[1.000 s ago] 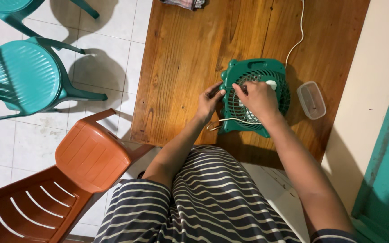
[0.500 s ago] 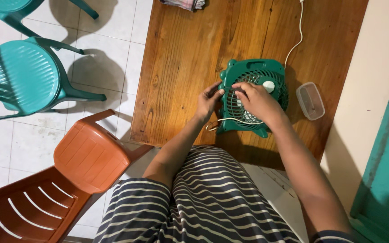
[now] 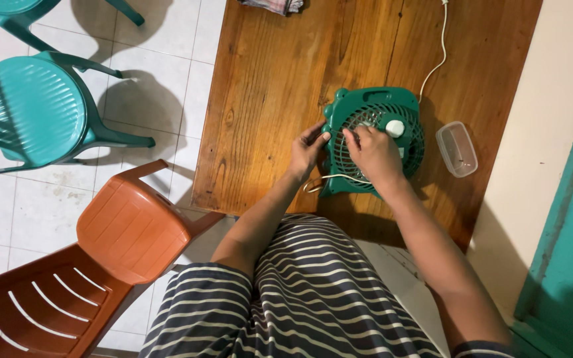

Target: The person disassembles a small green electric fan on a wooden table, removing the front grille and internal components using a screwdriver. The person then reassembles the fan, securing the grille and components back into place.

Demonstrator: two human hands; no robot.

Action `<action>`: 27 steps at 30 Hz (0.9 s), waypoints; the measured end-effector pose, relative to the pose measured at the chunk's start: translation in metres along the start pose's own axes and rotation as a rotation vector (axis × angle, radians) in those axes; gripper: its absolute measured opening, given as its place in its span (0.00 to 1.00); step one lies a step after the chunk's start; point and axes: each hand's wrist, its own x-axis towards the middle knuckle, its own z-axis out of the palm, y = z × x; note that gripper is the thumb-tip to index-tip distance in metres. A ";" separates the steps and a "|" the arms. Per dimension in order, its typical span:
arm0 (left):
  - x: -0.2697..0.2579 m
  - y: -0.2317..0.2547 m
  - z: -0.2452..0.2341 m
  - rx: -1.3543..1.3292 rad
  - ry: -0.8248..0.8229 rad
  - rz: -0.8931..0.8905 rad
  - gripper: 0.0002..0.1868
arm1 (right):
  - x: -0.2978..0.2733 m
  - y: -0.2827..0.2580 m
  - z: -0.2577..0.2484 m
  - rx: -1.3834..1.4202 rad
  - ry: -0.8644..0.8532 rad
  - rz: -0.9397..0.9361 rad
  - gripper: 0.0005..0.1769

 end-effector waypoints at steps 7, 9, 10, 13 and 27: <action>0.004 0.000 -0.001 0.007 -0.050 0.024 0.25 | 0.007 -0.003 -0.014 0.130 -0.091 -0.114 0.15; 0.005 0.002 -0.001 0.029 -0.054 0.022 0.25 | 0.010 -0.003 -0.021 0.155 -0.213 -0.125 0.15; 0.006 0.003 0.000 0.040 -0.056 0.022 0.25 | 0.013 -0.004 -0.023 0.193 -0.217 -0.138 0.14; 0.005 0.004 0.003 0.024 -0.042 0.005 0.26 | 0.014 0.000 -0.028 0.257 -0.225 -0.157 0.12; -0.003 0.004 0.009 0.056 -0.018 0.000 0.25 | 0.007 -0.007 0.005 0.230 0.093 -0.015 0.09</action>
